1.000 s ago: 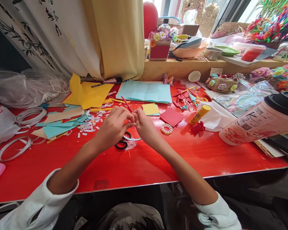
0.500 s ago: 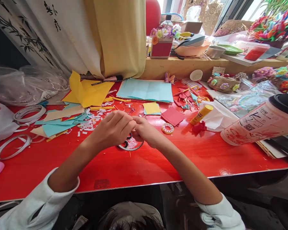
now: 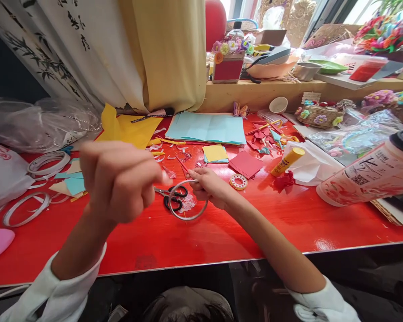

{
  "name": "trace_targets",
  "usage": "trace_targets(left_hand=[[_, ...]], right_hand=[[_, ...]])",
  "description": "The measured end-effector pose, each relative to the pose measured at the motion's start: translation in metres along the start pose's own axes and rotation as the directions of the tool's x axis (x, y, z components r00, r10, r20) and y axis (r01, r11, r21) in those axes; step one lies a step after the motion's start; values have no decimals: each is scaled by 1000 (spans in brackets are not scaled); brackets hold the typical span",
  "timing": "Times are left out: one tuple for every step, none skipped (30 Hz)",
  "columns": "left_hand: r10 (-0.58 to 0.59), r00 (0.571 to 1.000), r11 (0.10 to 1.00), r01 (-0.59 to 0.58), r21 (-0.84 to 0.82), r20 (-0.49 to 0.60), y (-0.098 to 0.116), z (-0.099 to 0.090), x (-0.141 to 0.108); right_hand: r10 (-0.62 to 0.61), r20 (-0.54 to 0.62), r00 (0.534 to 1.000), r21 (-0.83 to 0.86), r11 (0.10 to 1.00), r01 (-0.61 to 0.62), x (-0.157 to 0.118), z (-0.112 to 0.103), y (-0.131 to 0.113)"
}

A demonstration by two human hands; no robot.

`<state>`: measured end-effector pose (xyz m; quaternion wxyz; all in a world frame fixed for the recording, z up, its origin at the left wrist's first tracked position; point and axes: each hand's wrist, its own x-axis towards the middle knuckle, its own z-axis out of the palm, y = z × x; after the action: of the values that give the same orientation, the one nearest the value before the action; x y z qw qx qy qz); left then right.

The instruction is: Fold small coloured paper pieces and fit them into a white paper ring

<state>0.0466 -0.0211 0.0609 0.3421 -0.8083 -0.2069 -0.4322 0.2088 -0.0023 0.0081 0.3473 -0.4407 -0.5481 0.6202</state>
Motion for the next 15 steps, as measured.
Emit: trace_targets(left_hand=[[-129,991,991,127,-50,-21,-3,1,0],[-270,961,953,276,-122,61,-6,3,-2],[-357,926,903,375,-209,121,-9,6,-5],[-425,884,836,466,-290,195,-12,10,-10],[-484,831,750,555,-359,275,-13,14,-14],[-533,773,653,634,-415,343,-14,17,-18],[-569,725,560,687,-463,389,-14,20,-21],[-590,681,471,726,-500,433,-13,21,-22],[-600,649,395,749,-532,468,-12,22,-23],[-600,627,333,761,-557,497,-10,21,-22],[-594,612,284,767,-576,522,-9,21,-21],[-586,602,245,769,-590,542,-7,20,-20],[-580,595,215,770,-600,556,-6,20,-19],[-576,590,192,771,-608,566,-5,20,-18],[-572,585,175,772,-611,576,-4,20,-18]], right_hand=[[-10,-12,1000,-4,1000,10,2,1,1],[-45,-50,998,-29,999,43,3,2,1],[-118,-133,984,-87,990,107,4,3,2],[-213,-216,953,-193,966,172,4,3,3],[-304,-284,909,-311,926,213,4,3,4],[-382,-331,863,-428,876,223,4,2,5],[-446,-351,823,-532,819,216,3,1,6],[-504,-356,787,-614,761,209,2,1,6],[-550,-350,758,-679,706,199,2,1,6],[-587,-338,736,-729,658,190,1,1,6],[-615,-324,719,-766,616,182,0,1,6],[-635,-310,708,-795,581,173,0,1,7],[-649,-296,700,-819,550,163,0,2,8],[-659,-283,697,-837,524,156,1,2,8],[-667,-270,695,-851,503,152,1,2,9]])
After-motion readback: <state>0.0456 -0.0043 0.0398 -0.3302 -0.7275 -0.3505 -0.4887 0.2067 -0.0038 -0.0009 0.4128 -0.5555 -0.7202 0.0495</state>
